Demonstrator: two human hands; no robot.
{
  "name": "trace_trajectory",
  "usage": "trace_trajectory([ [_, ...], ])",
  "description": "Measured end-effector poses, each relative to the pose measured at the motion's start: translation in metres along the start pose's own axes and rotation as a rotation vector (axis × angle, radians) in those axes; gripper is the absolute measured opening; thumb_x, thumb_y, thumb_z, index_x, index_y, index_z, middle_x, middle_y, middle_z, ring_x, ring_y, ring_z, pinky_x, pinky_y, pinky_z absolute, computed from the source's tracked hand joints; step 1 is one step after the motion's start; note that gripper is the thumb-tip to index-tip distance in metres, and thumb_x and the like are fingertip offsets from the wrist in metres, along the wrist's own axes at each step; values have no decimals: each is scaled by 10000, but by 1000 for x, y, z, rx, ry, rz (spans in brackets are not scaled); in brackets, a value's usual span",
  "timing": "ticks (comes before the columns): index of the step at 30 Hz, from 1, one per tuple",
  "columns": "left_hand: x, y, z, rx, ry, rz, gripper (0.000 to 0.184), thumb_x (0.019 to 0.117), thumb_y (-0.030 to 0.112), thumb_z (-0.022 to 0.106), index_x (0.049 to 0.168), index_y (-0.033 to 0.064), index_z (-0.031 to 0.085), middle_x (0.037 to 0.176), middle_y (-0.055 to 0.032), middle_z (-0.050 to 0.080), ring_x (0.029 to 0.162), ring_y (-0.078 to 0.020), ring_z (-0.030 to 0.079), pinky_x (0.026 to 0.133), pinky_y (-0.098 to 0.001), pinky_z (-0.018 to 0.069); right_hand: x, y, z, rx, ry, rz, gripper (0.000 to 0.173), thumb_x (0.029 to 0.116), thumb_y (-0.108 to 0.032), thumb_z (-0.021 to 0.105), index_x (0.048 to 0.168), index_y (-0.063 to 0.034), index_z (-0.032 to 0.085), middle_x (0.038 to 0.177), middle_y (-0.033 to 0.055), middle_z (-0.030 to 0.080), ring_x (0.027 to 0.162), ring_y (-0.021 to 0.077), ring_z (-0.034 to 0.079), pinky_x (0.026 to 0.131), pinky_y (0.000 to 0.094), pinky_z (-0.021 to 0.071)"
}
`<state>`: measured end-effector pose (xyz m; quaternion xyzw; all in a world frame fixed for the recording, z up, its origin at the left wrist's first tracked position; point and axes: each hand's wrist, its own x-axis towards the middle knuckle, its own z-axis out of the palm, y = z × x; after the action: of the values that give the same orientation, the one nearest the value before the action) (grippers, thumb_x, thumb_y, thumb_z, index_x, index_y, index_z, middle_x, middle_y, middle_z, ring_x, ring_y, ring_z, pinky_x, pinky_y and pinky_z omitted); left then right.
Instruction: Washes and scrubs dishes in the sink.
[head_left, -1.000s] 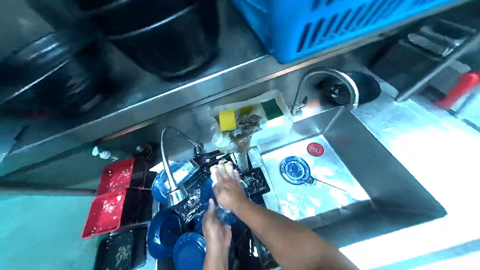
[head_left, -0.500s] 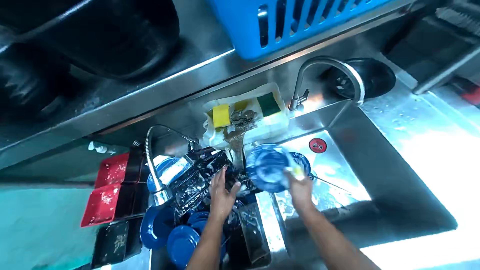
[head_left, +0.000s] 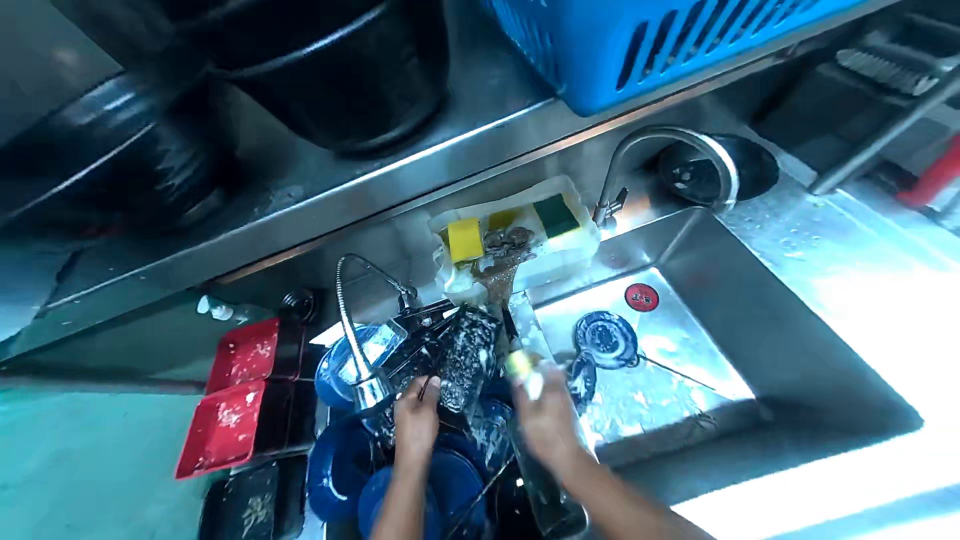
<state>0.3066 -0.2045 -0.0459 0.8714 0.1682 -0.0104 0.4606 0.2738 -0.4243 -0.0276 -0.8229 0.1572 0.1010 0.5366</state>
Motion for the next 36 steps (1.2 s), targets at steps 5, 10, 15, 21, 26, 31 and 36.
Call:
trace_trajectory([
  [5, -47, -10, -17, -279, 213, -42, 213, 1013, 104, 575, 1063, -24, 738, 958, -102, 748, 884, -117, 708, 856, -326, 584, 11, -44, 122, -431, -254, -308, 628, 965, -338, 526, 1568, -182, 448, 1652, 17, 378, 1570, 275, 227, 1271, 581, 158],
  [10, -35, -26, -72, -213, 239, -51, 225, 1002, 113, 565, 1029, 7, 761, 933, -104, 750, 871, -144, 708, 853, -394, 572, -20, -89, 159, -396, -389, -241, 586, 1010, -321, 503, 1523, -43, 446, 1470, 179, 554, 1374, 313, 526, 1160, 495, 419],
  [15, -43, -20, -91, -122, 264, 100, 326, 1011, 247, 525, 920, 57, 774, 751, -22, 702, 692, -87, 654, 689, -340, 555, 8, -112, 167, -302, -251, -83, 650, 968, -370, 608, 1524, -86, 426, 1406, 186, 596, 1280, 332, 601, 1073, 548, 489],
  [21, -43, -15, -90, -214, 279, 190, 280, 950, 118, 521, 986, -18, 763, 865, -79, 747, 807, -70, 696, 806, -307, 570, 36, -93, 162, -283, -57, -149, 644, 954, -321, 635, 1527, -88, 453, 1511, 199, 506, 1385, 356, 503, 1147, 553, 418],
  [26, -25, -8, -24, -335, 289, 67, 251, 992, 87, 530, 979, -28, 753, 874, -117, 735, 835, -145, 700, 822, -375, 571, 27, -65, 136, 385, 101, 264, 461, 981, -208, 681, 1352, 4, 511, 1108, 208, 654, 962, 299, 662, 845, 484, 565],
  [31, -2, -44, -40, 56, 252, 138, 430, 953, 332, 666, 1241, 15, 702, 1339, -209, 623, 1300, -371, 548, 1129, -556, 409, 8, 31, 22, 463, 403, 360, 327, 969, -209, 691, 1164, 46, 627, 858, 159, 687, 698, 255, 671, 624, 465, 587],
  [36, 24, -71, -55, 294, 259, -291, 855, 900, 310, 754, 1552, -47, 330, 1466, -287, 494, 1363, -412, 497, 1139, -545, 407, 37, 178, -54, -105, 295, 743, 436, 1030, -298, 583, 1288, 51, 626, 1313, 266, 629, 1247, 398, 603, 1048, 590, 480],
])
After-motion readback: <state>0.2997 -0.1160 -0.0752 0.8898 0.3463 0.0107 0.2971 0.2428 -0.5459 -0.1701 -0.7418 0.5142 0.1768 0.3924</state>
